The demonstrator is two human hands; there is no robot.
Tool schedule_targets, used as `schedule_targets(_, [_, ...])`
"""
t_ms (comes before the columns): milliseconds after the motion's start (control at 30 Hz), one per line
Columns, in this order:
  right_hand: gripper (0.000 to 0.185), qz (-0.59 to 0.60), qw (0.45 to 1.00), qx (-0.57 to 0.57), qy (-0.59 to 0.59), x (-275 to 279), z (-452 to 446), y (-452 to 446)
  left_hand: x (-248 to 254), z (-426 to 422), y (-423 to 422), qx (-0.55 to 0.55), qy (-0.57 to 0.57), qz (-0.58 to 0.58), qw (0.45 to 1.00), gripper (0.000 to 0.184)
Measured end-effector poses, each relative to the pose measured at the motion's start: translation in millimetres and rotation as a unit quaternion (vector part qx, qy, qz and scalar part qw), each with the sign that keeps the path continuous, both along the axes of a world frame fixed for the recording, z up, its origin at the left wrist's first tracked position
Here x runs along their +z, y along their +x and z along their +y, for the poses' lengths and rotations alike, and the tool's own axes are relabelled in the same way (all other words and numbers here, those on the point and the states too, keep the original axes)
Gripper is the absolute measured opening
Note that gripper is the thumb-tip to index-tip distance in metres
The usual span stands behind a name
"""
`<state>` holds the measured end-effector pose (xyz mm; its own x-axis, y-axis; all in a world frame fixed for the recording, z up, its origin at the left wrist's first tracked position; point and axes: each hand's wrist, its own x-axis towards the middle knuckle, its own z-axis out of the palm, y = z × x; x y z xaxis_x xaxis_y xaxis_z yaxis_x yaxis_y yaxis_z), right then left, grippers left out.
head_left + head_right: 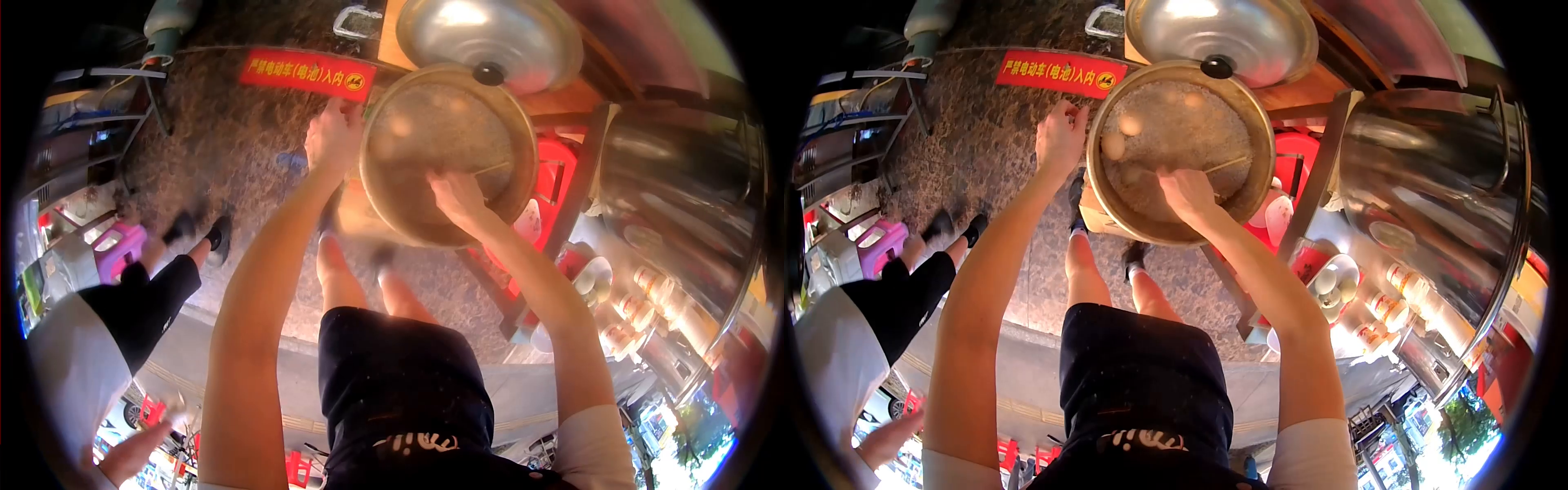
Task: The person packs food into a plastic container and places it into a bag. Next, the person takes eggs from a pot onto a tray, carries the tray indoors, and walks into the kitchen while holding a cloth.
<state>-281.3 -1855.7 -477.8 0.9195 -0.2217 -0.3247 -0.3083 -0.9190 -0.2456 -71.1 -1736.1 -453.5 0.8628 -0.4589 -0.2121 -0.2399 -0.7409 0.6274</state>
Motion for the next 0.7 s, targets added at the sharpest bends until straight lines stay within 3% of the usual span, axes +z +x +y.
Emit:
schedule_targets(233, [0.018, -0.014, 0.999, 0.028, 0.009, -20, 3, 8, -2, 1, 3, 0.005, -0.018, -0.002, 1.000, 0.028])
schedule_targets(633, [0.020, 0.007, 1.000, 0.016, 0.001, 7, -7, 11, 0, 2, 4, 0.001, -0.025, 0.011, 1.000, 0.028])
schedule_targets(700, [0.019, 0.007, 1.000, 0.019, 0.004, -11, 0, 11, -1, 2, 3, -0.005, -0.019, 0.019, 1.000, 0.029])
